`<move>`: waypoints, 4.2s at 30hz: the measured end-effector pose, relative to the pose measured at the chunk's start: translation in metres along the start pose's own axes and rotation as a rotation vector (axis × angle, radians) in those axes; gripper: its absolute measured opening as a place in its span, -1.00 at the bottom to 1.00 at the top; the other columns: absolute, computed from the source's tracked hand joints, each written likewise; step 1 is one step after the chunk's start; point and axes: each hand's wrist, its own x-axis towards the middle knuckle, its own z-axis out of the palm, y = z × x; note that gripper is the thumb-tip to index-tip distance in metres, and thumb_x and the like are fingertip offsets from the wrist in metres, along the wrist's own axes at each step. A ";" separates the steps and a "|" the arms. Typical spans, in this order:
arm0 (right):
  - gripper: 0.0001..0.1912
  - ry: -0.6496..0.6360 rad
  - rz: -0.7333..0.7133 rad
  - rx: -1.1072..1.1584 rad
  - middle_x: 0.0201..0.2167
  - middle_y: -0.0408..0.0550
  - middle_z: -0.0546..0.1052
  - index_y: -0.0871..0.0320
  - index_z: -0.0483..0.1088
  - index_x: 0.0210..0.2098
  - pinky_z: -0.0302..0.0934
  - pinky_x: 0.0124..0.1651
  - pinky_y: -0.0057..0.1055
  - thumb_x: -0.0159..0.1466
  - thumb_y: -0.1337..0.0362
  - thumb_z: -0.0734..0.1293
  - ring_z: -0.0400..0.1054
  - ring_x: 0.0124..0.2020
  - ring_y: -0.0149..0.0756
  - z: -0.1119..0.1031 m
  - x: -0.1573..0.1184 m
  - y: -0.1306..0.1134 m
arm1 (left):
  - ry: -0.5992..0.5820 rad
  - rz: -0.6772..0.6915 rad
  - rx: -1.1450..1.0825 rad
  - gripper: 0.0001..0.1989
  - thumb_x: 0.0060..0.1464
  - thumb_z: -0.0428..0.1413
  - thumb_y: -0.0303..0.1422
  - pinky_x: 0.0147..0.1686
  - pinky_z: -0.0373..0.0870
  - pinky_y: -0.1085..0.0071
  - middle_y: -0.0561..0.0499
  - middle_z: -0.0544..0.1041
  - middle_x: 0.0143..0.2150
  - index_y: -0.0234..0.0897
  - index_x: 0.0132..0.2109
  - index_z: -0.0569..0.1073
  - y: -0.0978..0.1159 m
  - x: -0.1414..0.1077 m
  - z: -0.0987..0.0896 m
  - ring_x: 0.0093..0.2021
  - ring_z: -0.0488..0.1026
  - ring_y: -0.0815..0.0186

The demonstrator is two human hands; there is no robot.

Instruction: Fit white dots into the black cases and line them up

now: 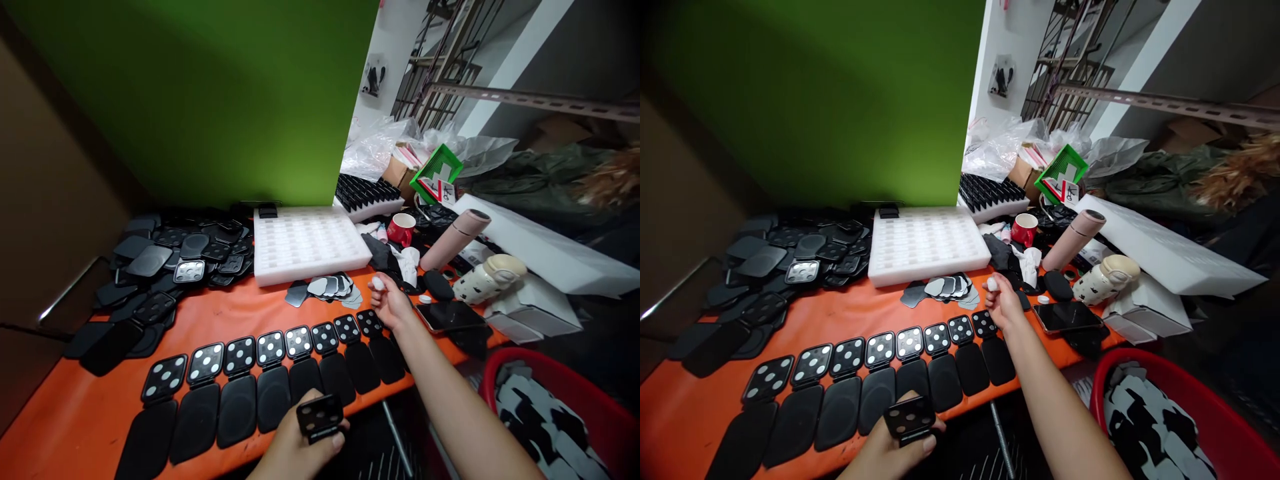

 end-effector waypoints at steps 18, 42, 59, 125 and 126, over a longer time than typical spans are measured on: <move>-0.72 0.045 -0.298 -0.205 -0.62 -0.15 0.46 0.21 0.32 -0.44 0.07 -0.68 -0.57 0.01 0.13 0.39 0.26 -0.67 -0.46 -0.009 -0.071 0.026 | 0.065 -0.104 -0.525 -0.71 -0.07 0.18 -0.30 -0.16 0.29 0.35 -0.10 0.54 -0.22 -0.34 -0.17 0.45 -0.011 0.040 0.037 -0.18 0.44 0.18; -0.75 -0.087 -0.261 -0.605 -0.58 -0.16 0.46 0.15 0.29 -0.39 0.16 -0.55 -0.51 0.12 0.08 0.31 0.29 -0.59 -0.39 -0.005 -0.113 0.090 | 0.087 -0.505 -0.673 -0.60 0.01 0.06 -0.06 -0.22 0.36 0.29 -0.13 0.55 -0.28 -0.32 -0.19 0.42 -0.028 0.010 0.050 -0.32 0.51 0.25; -0.76 -0.139 -0.270 -0.626 -0.57 -0.14 0.45 0.13 0.32 -0.39 0.17 -0.54 -0.47 0.13 0.08 0.30 0.30 -0.58 -0.35 -0.007 -0.114 0.092 | 0.103 -0.504 -0.651 -0.62 0.01 0.06 -0.06 -0.29 0.37 0.31 -0.08 0.54 -0.35 -0.31 -0.22 0.42 -0.033 0.011 0.051 -0.41 0.50 0.28; -0.75 -0.101 -0.414 -0.813 -0.58 -0.12 0.43 0.21 0.38 -0.39 0.23 -0.40 -0.45 0.19 0.13 0.25 0.34 -0.50 -0.34 -0.014 -0.117 0.097 | 0.106 -0.485 -0.614 -0.61 0.04 0.03 -0.07 -0.27 0.37 0.30 -0.12 0.54 -0.30 -0.33 -0.18 0.42 -0.031 0.010 0.051 -0.37 0.49 0.27; -0.76 -0.104 -0.426 -0.820 -0.58 -0.12 0.43 0.21 0.37 -0.39 0.23 -0.40 -0.45 0.20 0.14 0.24 0.34 -0.50 -0.34 -0.014 -0.118 0.098 | 0.108 -0.486 -0.614 -0.61 0.04 0.03 -0.07 -0.27 0.37 0.30 -0.12 0.54 -0.30 -0.33 -0.17 0.42 -0.031 0.010 0.051 -0.37 0.49 0.27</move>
